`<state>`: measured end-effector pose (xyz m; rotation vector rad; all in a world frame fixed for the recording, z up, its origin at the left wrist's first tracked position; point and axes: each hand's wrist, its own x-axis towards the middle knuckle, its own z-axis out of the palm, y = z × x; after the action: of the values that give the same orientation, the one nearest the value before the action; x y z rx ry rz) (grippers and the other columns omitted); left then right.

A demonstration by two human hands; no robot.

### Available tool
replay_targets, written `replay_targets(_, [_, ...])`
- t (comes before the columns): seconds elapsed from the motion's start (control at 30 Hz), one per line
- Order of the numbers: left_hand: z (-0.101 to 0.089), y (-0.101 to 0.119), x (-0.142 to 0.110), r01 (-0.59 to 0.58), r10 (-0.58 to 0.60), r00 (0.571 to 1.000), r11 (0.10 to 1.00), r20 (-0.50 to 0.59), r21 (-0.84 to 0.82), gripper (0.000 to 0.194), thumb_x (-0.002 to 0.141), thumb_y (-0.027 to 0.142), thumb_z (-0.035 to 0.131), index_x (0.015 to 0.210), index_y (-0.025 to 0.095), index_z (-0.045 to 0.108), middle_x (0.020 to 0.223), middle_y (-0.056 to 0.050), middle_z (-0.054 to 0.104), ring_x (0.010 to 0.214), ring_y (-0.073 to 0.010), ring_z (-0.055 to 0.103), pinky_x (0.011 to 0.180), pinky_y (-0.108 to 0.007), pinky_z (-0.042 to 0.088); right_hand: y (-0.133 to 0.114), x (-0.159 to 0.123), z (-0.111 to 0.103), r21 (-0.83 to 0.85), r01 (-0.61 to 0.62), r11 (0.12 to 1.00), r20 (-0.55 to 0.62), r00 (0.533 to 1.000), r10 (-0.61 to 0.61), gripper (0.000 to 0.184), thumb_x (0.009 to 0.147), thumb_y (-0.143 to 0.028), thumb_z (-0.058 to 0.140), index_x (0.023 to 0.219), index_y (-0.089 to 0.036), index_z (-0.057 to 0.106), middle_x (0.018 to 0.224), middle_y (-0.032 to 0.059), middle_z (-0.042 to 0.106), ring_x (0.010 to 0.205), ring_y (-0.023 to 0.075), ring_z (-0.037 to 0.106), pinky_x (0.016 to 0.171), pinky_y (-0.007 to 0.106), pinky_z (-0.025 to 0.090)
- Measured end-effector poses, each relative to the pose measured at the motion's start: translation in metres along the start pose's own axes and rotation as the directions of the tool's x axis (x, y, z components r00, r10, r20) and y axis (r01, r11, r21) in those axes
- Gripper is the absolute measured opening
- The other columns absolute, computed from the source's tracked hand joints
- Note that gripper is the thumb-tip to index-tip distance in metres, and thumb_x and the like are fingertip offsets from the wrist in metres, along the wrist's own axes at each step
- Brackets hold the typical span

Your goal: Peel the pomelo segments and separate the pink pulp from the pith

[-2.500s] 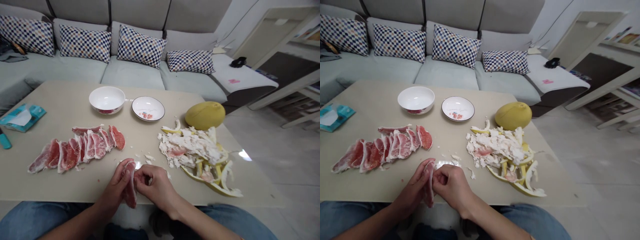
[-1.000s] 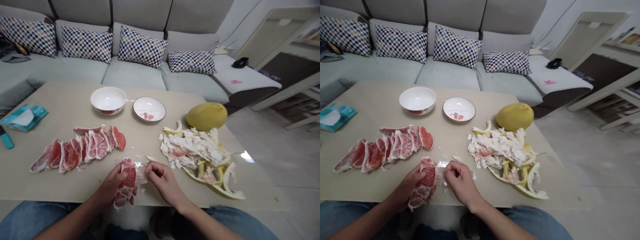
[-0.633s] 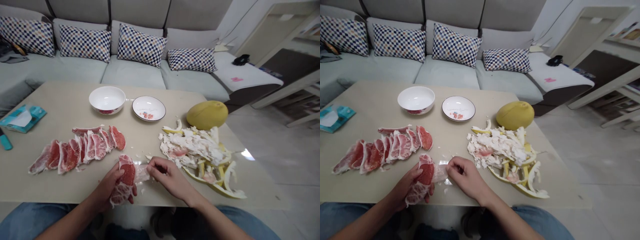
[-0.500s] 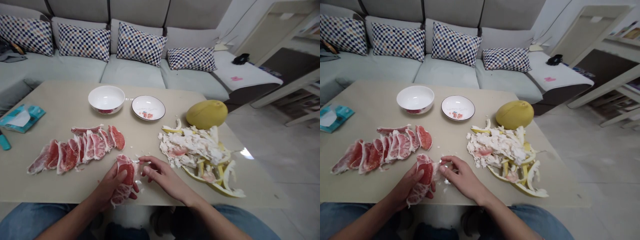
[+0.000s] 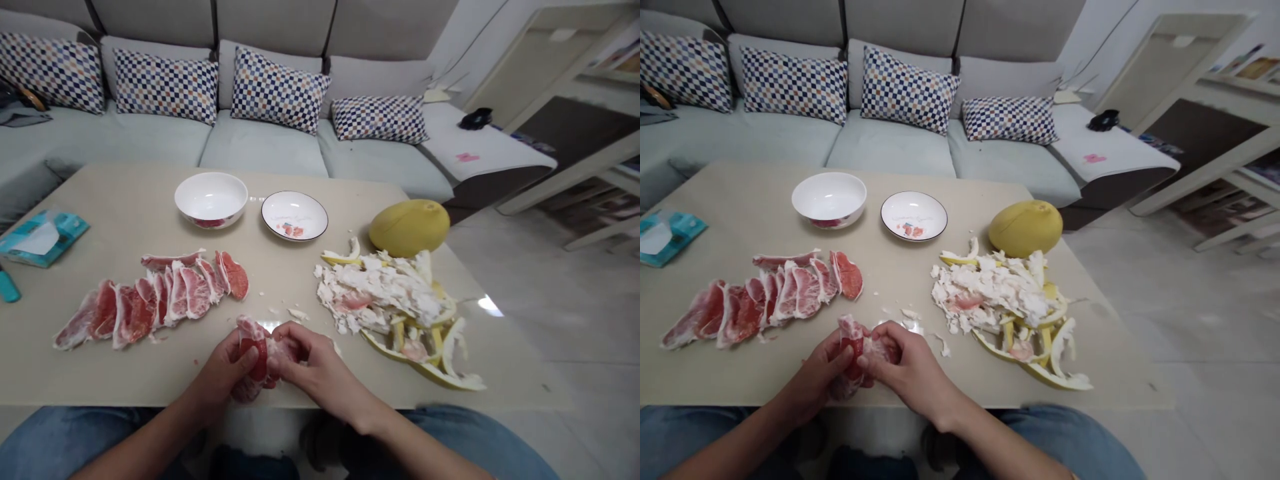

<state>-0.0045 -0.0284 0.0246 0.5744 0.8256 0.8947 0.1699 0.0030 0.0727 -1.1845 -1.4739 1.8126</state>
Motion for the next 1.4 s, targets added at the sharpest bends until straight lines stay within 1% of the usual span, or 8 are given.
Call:
replay_targets(0.37, [-0.003, -0.004, -0.003, 0.057, -0.046, 0.997, 0.973, 0.054, -0.223, 0.043, 0.069, 0.044, 0.078, 0.101, 0.019, 0.064, 0.072, -0.001, 0.066, 0.057, -0.0125, 0.064, 0.063, -0.030, 0.056, -0.002, -0.007, -0.001, -0.249, -0.007, 0.969, -0.156, 0.987, -0.033, 0.038, 0.080, -0.051, 0.062, 0.063, -0.017, 0.057, 0.057, -0.0028, 0.045, 0.056, 0.0108, 0.037, 0.052, 0.024, 0.029])
replay_targets(0.67, [-0.007, -0.010, -0.005, -0.008, 0.041, 0.986, 0.980, 0.163, -0.198, 0.041, 0.075, 0.047, 0.072, 0.105, 0.020, 0.061, 0.069, -0.003, 0.070, 0.058, -0.0166, 0.068, 0.055, -0.025, 0.051, -0.001, -0.005, -0.005, 0.073, -0.133, 0.988, -0.041, 0.990, 0.136, 0.046, 0.068, -0.061, 0.070, 0.063, -0.019, 0.052, 0.052, -0.0054, 0.045, 0.047, 0.0080, 0.034, 0.046, 0.022, 0.025])
replay_targets(0.8, [-0.011, -0.010, -0.003, 0.018, 0.030, 0.970, 0.981, 0.239, -0.195, 0.040, 0.078, 0.048, 0.068, 0.104, 0.018, 0.061, 0.057, -0.001, 0.065, 0.053, -0.0169, 0.066, 0.048, -0.021, 0.046, -0.005, -0.010, -0.009, -0.216, 0.007, 0.976, -0.087, 0.996, -0.027, 0.036, 0.079, -0.050, 0.065, 0.064, -0.019, 0.059, 0.054, -0.0018, 0.052, 0.050, 0.0115, 0.044, 0.049, 0.024, 0.031])
replay_targets(0.93, [-0.019, -0.007, -0.001, 0.138, -0.044, 0.926, 0.964, 0.376, -0.227, 0.036, 0.079, 0.044, 0.069, 0.100, 0.016, 0.062, 0.060, -0.001, 0.062, 0.049, -0.0168, 0.066, 0.042, -0.021, 0.047, -0.017, -0.013, -0.039, -0.621, 0.214, 0.754, -0.146, 0.914, -0.379, 0.029, 0.088, -0.038, 0.057, 0.069, -0.019, 0.067, 0.063, 0.0028, 0.063, 0.058, 0.0164, 0.054, 0.058, 0.028, 0.038])
replay_targets(1.07, [-0.020, 0.001, 0.001, 0.152, -0.049, 0.931, 0.953, 0.363, -0.261, 0.036, 0.081, 0.041, 0.067, 0.108, 0.019, 0.061, 0.077, -0.002, 0.063, 0.054, -0.0167, 0.067, 0.044, -0.024, 0.053, -0.025, -0.006, -0.101, -0.751, -0.037, 0.659, -0.446, 0.765, -0.465, 0.030, 0.089, -0.043, 0.054, 0.076, -0.019, 0.066, 0.057, 0.0000, 0.056, 0.052, 0.0153, 0.049, 0.053, 0.027, 0.037])
replay_targets(1.17, [-0.014, 0.008, 0.001, 0.133, -0.059, 0.950, 0.965, 0.306, -0.226, 0.034, 0.088, 0.039, 0.057, 0.118, 0.022, 0.059, 0.097, -0.007, 0.064, 0.066, -0.0179, 0.068, 0.053, -0.029, 0.056, -0.021, -0.001, -0.140, -0.846, -0.163, 0.508, -0.471, 0.677, -0.566, 0.029, 0.092, -0.038, 0.048, 0.095, -0.018, 0.069, 0.077, 0.0055, 0.065, 0.068, 0.0197, 0.059, 0.064, 0.030, 0.043])
replay_targets(1.27, [-0.008, 0.012, -0.001, 0.145, -0.100, 0.960, 0.976, 0.262, -0.160, 0.039, 0.086, 0.030, 0.058, 0.123, 0.018, 0.058, 0.117, -0.014, 0.062, 0.086, -0.0238, 0.066, 0.066, -0.034, 0.057, -0.013, 0.000, -0.159, -0.907, -0.267, 0.325, -0.416, 0.688, -0.595, 0.036, 0.094, -0.033, 0.041, 0.113, -0.017, 0.067, 0.094, 0.0121, 0.066, 0.083, 0.0248, 0.062, 0.072, 0.034, 0.046])
replay_targets(1.4, [-0.006, 0.014, -0.004, 0.219, -0.182, 0.960, 0.962, 0.210, -0.166, 0.037, 0.086, 0.023, 0.056, 0.122, 0.016, 0.060, 0.111, -0.015, 0.067, 0.093, -0.0225, 0.065, 0.076, -0.033, 0.053, -0.009, -0.004, -0.165, -0.913, -0.387, 0.127, -0.391, 0.742, -0.544, 0.038, 0.093, -0.038, 0.043, 0.109, -0.014, 0.069, 0.106, 0.0172, 0.066, 0.090, 0.0304, 0.062, 0.074, 0.039, 0.047])
